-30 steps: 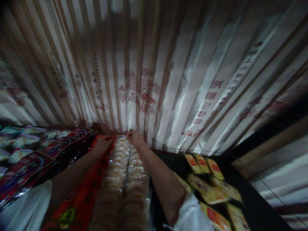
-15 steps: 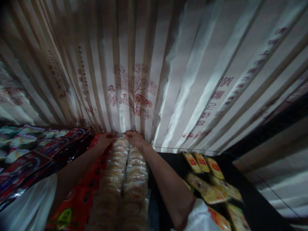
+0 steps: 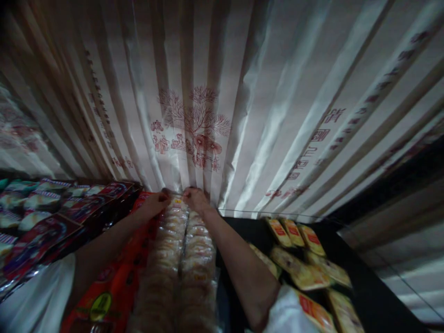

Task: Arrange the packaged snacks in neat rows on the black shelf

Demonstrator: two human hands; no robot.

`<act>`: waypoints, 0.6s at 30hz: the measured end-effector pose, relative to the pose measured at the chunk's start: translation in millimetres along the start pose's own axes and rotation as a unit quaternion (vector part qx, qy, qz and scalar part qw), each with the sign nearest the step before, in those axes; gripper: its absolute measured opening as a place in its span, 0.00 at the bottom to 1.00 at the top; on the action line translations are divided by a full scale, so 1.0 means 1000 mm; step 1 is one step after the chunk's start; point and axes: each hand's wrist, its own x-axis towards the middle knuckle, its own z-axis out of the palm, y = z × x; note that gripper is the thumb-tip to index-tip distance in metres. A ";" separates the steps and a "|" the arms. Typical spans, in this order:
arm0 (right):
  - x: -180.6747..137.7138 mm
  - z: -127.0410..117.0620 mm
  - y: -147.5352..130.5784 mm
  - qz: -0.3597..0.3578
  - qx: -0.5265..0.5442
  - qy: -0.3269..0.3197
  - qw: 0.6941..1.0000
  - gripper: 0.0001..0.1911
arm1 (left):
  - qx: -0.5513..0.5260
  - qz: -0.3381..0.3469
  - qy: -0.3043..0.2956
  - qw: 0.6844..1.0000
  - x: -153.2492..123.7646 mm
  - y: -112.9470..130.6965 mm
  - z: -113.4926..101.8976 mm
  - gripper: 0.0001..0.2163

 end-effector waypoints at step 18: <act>-0.012 0.002 0.002 -0.122 -0.121 0.093 0.981 0.04 | -0.037 -0.013 0.039 0.998 -0.008 -0.007 -0.001 0.02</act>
